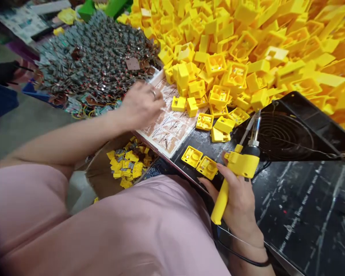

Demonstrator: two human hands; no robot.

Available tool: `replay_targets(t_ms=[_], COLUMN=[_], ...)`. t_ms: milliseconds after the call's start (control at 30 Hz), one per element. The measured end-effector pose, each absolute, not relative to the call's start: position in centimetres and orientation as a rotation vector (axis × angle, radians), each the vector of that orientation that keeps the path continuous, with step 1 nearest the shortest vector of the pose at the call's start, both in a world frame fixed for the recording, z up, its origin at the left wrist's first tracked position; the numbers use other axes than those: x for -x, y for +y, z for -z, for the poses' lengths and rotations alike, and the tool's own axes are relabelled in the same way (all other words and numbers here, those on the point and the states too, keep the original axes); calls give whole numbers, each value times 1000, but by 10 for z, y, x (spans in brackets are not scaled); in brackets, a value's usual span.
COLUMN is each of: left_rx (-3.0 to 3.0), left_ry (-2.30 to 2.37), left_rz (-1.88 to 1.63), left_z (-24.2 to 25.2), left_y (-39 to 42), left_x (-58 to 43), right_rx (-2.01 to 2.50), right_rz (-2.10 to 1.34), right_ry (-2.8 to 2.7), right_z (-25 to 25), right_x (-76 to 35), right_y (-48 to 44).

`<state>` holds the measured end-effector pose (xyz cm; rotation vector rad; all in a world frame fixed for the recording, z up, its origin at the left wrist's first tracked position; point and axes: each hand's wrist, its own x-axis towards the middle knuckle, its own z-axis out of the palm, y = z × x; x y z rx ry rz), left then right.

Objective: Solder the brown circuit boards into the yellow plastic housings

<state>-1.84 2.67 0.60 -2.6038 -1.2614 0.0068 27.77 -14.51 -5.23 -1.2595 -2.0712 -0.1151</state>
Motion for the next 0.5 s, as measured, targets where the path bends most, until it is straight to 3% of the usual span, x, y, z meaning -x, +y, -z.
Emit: replay_targets(t_ms=[167, 367, 500], left_rx=[2444, 2611, 3039], left_ry=[-1541, -1892, -1596], left_rz=[-59, 830, 503], left_z=[-29, -86, -91], left_y=[96, 103, 91], left_x=[55, 72, 58], right_rx=[1184, 1192, 1200], right_rz=[109, 126, 119], right_ry=[-2100, -2157, -2183], right_z=[52, 50, 47], right_x=[-253, -244, -238], right_y=[-133, -125, -122])
